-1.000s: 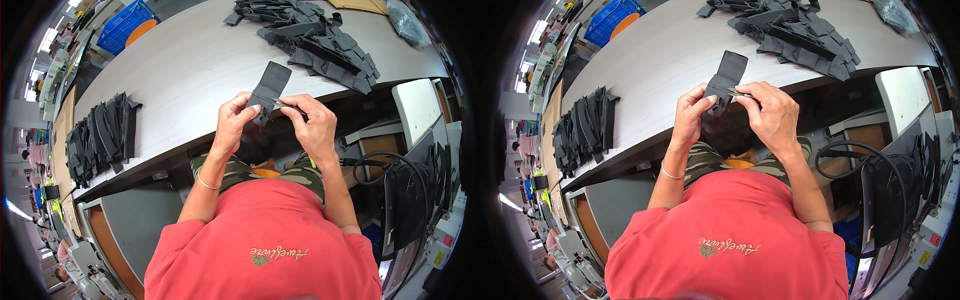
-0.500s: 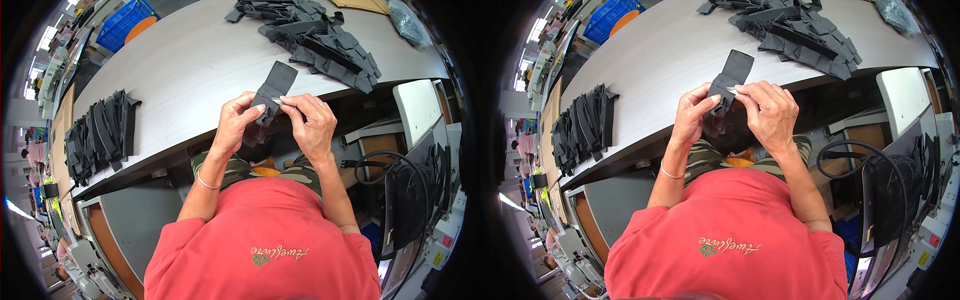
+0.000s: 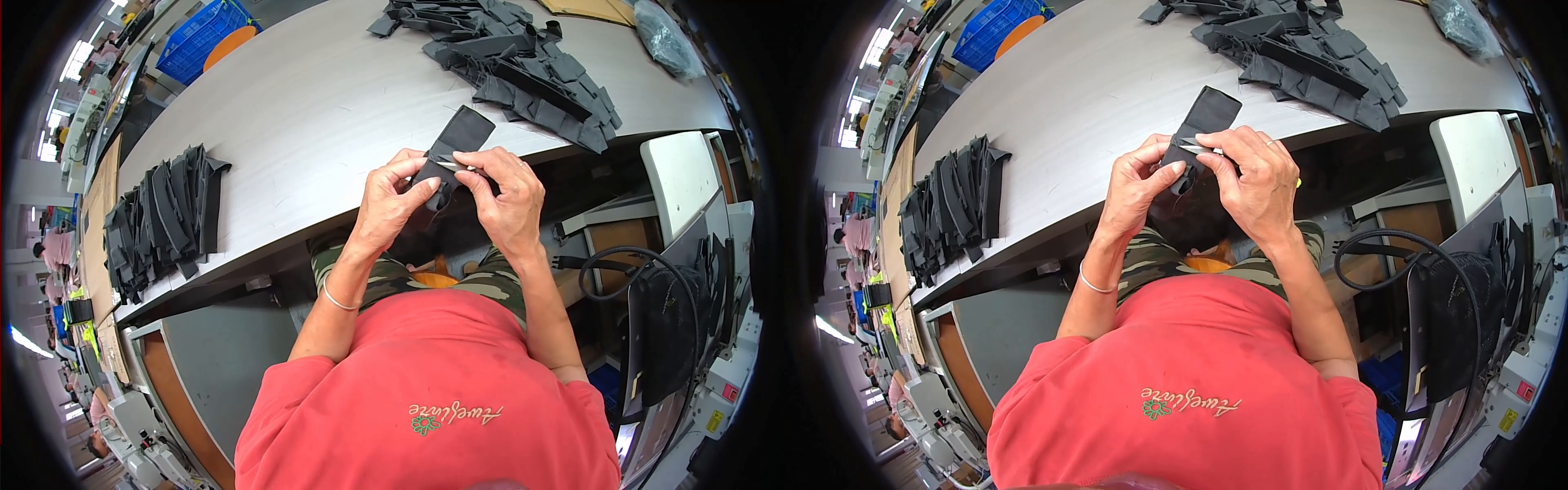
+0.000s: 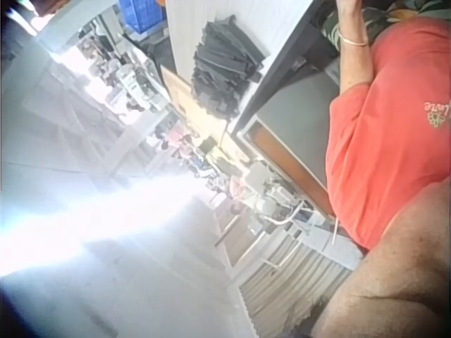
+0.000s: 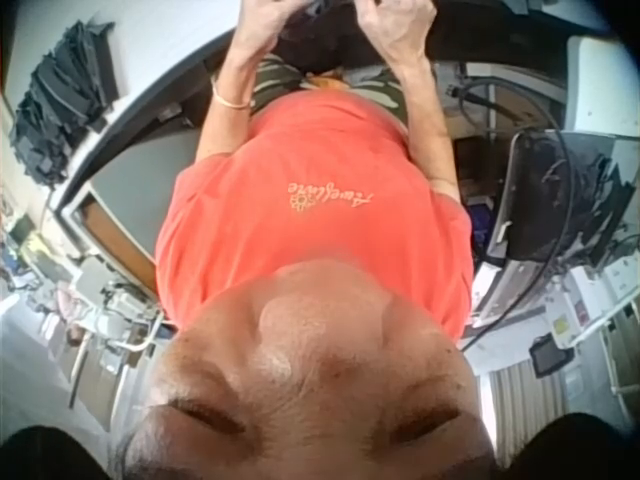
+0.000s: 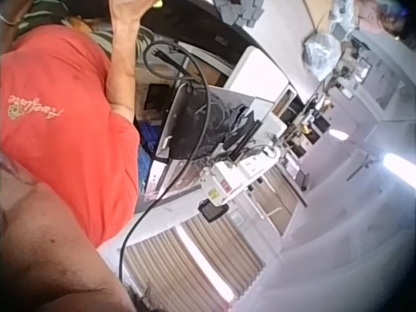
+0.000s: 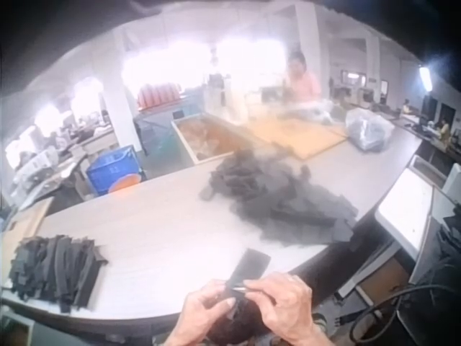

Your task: Cleaning stray threads and inspecting black fabric components using tweezers at a factory workbench.

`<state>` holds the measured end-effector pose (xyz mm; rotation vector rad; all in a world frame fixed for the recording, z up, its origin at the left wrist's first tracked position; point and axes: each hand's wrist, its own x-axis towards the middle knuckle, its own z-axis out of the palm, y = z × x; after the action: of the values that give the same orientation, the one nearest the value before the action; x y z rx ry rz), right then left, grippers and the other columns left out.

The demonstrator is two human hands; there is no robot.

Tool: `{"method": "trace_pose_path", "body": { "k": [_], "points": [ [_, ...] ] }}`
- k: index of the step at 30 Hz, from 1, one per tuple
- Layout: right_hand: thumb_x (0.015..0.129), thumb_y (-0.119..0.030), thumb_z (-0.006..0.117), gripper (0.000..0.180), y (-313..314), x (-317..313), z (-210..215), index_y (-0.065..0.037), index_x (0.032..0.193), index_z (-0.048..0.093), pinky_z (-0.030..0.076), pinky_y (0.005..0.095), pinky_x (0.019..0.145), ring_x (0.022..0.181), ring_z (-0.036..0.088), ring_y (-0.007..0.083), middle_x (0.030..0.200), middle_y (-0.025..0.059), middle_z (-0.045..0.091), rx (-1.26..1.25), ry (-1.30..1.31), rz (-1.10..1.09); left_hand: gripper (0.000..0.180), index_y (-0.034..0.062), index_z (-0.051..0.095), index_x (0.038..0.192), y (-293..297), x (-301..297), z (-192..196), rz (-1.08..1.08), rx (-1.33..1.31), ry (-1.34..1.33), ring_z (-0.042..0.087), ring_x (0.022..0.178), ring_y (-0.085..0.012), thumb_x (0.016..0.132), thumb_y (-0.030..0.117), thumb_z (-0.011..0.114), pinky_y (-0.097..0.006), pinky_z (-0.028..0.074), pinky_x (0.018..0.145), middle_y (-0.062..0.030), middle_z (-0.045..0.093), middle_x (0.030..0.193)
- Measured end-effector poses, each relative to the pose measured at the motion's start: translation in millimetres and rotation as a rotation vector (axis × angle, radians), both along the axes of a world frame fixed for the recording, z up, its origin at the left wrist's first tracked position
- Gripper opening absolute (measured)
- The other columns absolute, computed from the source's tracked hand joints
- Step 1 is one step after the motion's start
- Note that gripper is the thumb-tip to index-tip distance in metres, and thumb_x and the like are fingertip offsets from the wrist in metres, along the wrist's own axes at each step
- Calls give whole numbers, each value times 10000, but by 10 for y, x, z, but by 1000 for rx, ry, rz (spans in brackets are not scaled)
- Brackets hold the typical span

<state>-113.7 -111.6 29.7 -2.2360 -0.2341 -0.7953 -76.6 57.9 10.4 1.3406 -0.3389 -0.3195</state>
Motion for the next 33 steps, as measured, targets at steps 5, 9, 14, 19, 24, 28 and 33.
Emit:
{"method": "trace_pose_path", "body": {
  "k": [5,9,14,19,24,28,33],
  "points": [
    [755,-126,715,143,7,7,-12,-126,893,680,419,322,612,660,583,216,727,27,608,70,33,27,194,-11,687,1021,-5,2,2,-1,33,-56,528,817,-66,833,16,649,-211,435,699,-8,570,967],
    [759,-132,713,138,26,1,-11,-133,893,682,412,320,600,662,586,212,728,21,613,32,1,7,190,-10,687,1019,-12,5,-11,2,42,-82,527,812,-65,836,22,650,-208,434,690,-5,568,959],
    [764,-135,712,131,46,9,-31,-141,891,685,406,314,598,656,586,204,723,13,615,32,-16,-1,195,-5,684,1023,-14,2,5,-9,49,-53,527,814,-67,832,22,655,-211,439,697,-6,563,952],
    [766,-141,714,107,48,1,-2,-142,870,688,403,308,596,645,587,195,721,12,621,7,-14,-12,215,-5,677,1037,-18,-5,34,24,168,-185,545,850,-99,824,20,658,-233,447,733,-22,575,952],
    [765,-118,709,114,33,-6,-42,-110,877,687,435,298,627,685,615,208,773,23,654,205,66,7,230,2,675,1029,-33,-25,37,49,237,-271,568,884,-149,800,16,664,-261,451,756,-49,591,939],
    [773,-22,687,165,-31,-41,26,-53,935,684,474,279,662,721,632,191,801,67,663,124,61,4,219,1,670,993,-24,-10,15,150,404,-487,596,852,-199,774,14,669,-293,466,741,-84,597,937],
    [750,-55,705,161,-19,-56,62,-71,910,690,455,293,673,704,613,205,772,54,648,-27,55,-16,204,-8,661,971,-40,-28,25,187,429,-510,611,835,-215,768,8,670,-308,477,726,-96,602,944]
  ]
}}
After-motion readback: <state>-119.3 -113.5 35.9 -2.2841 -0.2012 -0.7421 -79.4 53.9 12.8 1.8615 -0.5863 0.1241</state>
